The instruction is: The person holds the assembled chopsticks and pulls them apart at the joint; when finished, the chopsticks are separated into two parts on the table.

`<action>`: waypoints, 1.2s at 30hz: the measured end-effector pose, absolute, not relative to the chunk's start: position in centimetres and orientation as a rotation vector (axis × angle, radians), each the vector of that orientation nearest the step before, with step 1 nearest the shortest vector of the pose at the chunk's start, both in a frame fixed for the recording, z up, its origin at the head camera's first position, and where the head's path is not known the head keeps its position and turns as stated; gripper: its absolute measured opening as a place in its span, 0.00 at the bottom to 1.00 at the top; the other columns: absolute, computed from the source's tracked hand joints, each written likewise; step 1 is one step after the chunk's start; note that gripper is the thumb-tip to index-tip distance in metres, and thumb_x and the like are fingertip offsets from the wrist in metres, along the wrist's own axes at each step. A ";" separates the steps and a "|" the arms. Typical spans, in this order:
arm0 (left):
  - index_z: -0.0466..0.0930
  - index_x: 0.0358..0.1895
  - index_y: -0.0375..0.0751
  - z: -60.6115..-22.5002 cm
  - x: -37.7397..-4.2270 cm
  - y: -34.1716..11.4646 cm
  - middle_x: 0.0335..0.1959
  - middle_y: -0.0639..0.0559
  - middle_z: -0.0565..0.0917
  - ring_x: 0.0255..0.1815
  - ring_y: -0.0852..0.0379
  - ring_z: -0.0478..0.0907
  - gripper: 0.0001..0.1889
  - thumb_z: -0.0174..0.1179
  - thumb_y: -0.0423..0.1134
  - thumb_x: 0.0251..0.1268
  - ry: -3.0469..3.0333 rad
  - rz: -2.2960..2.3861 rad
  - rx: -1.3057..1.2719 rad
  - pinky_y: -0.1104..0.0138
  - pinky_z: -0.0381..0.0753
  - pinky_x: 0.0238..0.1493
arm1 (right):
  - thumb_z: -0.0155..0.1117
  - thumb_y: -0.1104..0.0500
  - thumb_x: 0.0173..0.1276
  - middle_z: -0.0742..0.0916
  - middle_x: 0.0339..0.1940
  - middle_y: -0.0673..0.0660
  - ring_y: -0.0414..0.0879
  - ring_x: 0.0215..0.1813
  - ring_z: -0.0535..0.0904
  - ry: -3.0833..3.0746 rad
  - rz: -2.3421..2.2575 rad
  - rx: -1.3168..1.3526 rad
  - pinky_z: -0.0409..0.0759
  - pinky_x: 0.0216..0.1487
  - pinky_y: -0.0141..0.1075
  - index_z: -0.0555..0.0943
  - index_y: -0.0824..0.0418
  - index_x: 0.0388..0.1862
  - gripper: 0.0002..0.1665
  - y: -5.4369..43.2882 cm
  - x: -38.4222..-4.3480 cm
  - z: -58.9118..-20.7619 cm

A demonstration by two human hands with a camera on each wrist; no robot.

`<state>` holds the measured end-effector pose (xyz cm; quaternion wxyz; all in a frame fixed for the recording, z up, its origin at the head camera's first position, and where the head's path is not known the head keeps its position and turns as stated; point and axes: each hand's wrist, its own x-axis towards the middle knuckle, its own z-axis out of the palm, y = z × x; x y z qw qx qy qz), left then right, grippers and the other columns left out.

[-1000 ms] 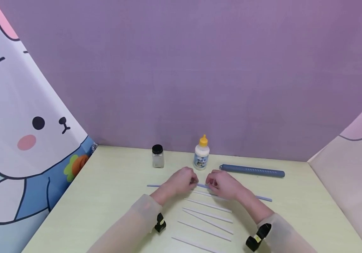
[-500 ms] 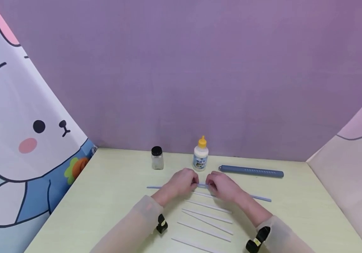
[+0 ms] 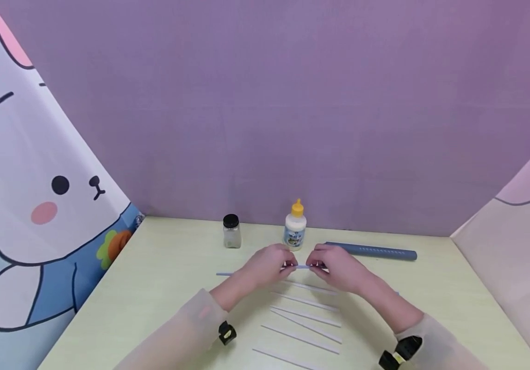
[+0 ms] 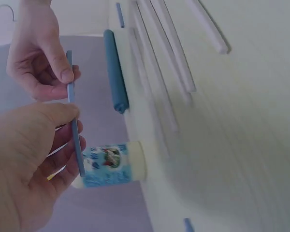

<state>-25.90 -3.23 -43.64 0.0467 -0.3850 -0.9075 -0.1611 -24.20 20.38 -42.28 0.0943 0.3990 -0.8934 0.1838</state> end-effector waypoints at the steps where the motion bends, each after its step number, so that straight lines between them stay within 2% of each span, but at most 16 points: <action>1: 0.92 0.43 0.45 -43.3 -25.6 -3.2 0.37 0.56 0.87 0.35 0.66 0.78 0.05 0.71 0.40 0.72 -2.755 -0.475 -1.195 0.75 0.79 0.39 | 0.75 0.67 0.68 0.86 0.35 0.47 0.35 0.33 0.77 -2.642 0.541 1.191 0.78 0.34 0.27 0.89 0.58 0.39 0.04 20.4 -23.9 -42.0; 8: 0.94 0.42 0.43 -41.7 -23.3 -3.8 0.33 0.56 0.86 0.32 0.67 0.75 0.04 0.73 0.38 0.69 -2.697 -0.481 -1.258 0.77 0.77 0.36 | 0.76 0.66 0.67 0.86 0.36 0.47 0.39 0.37 0.79 -2.608 0.518 1.205 0.79 0.38 0.28 0.89 0.57 0.38 0.05 20.1 -21.8 -40.9; 15: 0.93 0.42 0.43 -41.3 -21.5 -4.8 0.35 0.56 0.85 0.37 0.65 0.77 0.04 0.72 0.37 0.69 -2.635 -0.513 -1.278 0.77 0.79 0.41 | 0.75 0.66 0.68 0.85 0.36 0.46 0.33 0.35 0.77 -2.601 0.549 1.257 0.78 0.36 0.25 0.89 0.57 0.41 0.06 20.0 -20.0 -40.5; 21: 0.93 0.44 0.44 -40.9 -20.5 -5.4 0.34 0.57 0.82 0.34 0.67 0.73 0.05 0.71 0.39 0.71 -2.560 -0.528 -1.300 0.79 0.75 0.37 | 0.67 0.66 0.75 0.83 0.35 0.45 0.31 0.35 0.73 -2.618 0.589 1.283 0.77 0.38 0.25 0.83 0.55 0.42 0.06 19.9 -19.3 -40.7; 27: 0.88 0.43 0.45 -41.1 -20.3 -5.5 0.30 0.59 0.82 0.27 0.70 0.70 0.06 0.64 0.40 0.78 -2.439 -0.404 -1.327 0.78 0.74 0.33 | 0.60 0.66 0.81 0.83 0.37 0.44 0.30 0.36 0.72 -2.644 0.655 1.285 0.77 0.40 0.27 0.81 0.54 0.47 0.07 19.8 -19.1 -40.9; 32: 0.82 0.38 0.47 -41.5 -20.4 -5.5 0.19 0.64 0.69 0.20 0.70 0.61 0.08 0.60 0.42 0.81 -2.422 -0.400 -1.334 0.78 0.61 0.24 | 0.63 0.64 0.79 0.85 0.38 0.43 0.30 0.37 0.74 -2.598 0.608 1.311 0.80 0.42 0.28 0.83 0.53 0.47 0.07 20.0 -19.0 -40.8; 36: 0.81 0.38 0.47 -41.7 -20.5 -5.5 0.18 0.64 0.63 0.19 0.70 0.59 0.08 0.60 0.42 0.81 -2.419 -0.454 -1.357 0.79 0.57 0.24 | 0.64 0.64 0.79 0.87 0.39 0.43 0.30 0.39 0.76 -2.584 0.572 1.319 0.82 0.44 0.30 0.84 0.53 0.47 0.07 20.1 -19.0 -40.7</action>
